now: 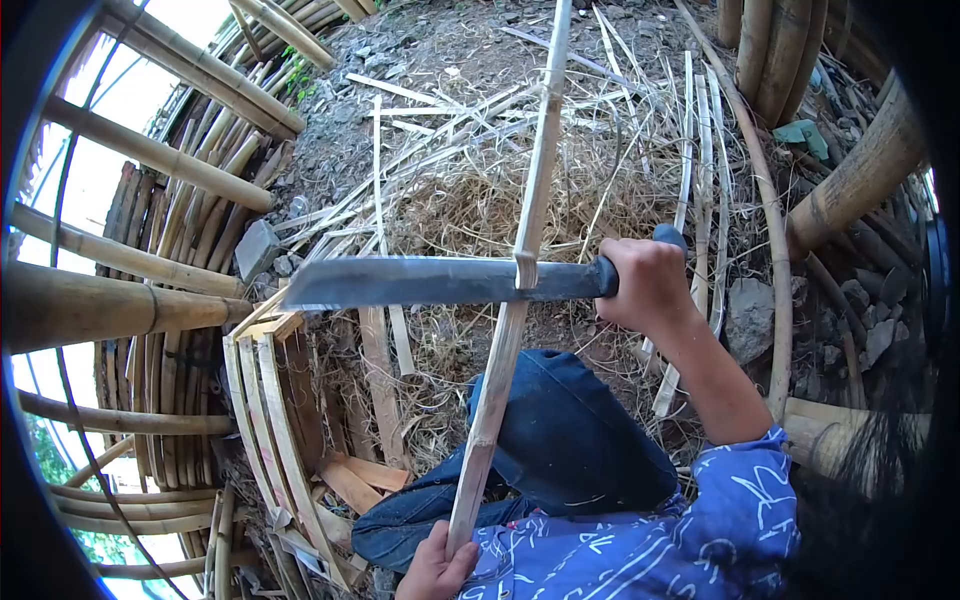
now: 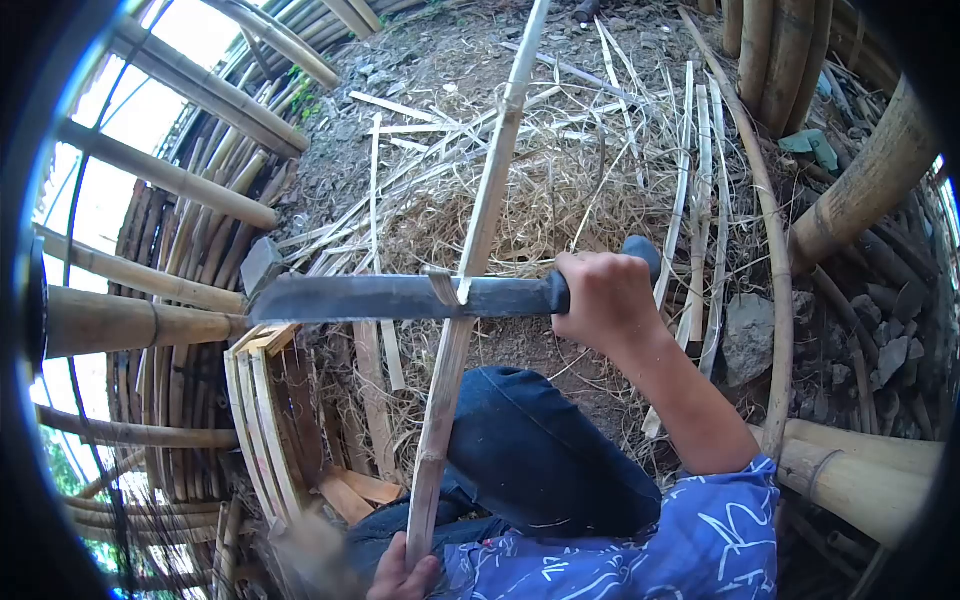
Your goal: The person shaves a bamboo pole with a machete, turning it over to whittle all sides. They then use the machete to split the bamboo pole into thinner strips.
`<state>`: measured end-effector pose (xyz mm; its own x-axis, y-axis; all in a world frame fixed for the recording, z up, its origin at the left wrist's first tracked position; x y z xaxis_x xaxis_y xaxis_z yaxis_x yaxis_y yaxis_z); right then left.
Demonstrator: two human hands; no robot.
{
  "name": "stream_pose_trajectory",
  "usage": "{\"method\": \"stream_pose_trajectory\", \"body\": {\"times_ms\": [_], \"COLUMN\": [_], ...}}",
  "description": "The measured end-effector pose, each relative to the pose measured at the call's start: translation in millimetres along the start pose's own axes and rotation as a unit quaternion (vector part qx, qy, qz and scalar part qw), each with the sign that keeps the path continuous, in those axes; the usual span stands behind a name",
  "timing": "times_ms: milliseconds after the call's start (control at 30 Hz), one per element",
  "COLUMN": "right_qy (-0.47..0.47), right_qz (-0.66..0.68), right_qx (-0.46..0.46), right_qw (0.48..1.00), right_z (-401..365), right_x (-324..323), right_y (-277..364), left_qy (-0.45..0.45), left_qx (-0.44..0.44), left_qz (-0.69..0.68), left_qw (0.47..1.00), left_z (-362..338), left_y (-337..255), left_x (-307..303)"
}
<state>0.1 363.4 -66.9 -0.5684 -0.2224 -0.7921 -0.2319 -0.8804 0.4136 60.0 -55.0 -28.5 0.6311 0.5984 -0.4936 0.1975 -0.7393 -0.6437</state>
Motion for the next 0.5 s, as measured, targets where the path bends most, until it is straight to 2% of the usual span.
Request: {"method": "stream_pose_trajectory", "body": {"times_ms": [167, 267, 500], "right_qy": [-0.017, 0.002, -0.016], "right_qz": [-0.012, -0.020, -0.016], "right_qx": [-0.026, 0.011, 0.029], "right_qw": [0.999, 1.000, 0.999], "right_z": [4.5, 0.8, -0.5], "right_x": [0.9, 2.4, 4.8], "right_y": [-10.8, -25.5, -44.2], "left_qy": [0.005, 0.005, 0.018], "left_qx": [-0.004, -0.022, 0.036], "left_qz": [0.036, 0.053, 0.048], "left_qw": [0.999, 0.998, 0.998], "left_z": [-4.9, -9.9, -18.0], "left_y": [-17.1, -17.0, -8.8], "left_x": [-11.5, -16.1, -19.7]}}
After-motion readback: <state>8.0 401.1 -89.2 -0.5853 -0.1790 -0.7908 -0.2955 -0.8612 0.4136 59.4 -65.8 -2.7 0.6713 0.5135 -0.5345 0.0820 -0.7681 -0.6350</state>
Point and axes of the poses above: each hand's wrist, its own z-axis towards the middle knuckle, its own x-axis out of the palm, y = z × x, the point moved 2 cm from there along z, towards the middle knuckle, and after that the axes turned 8 degrees about -y, right-handed, at the moved point
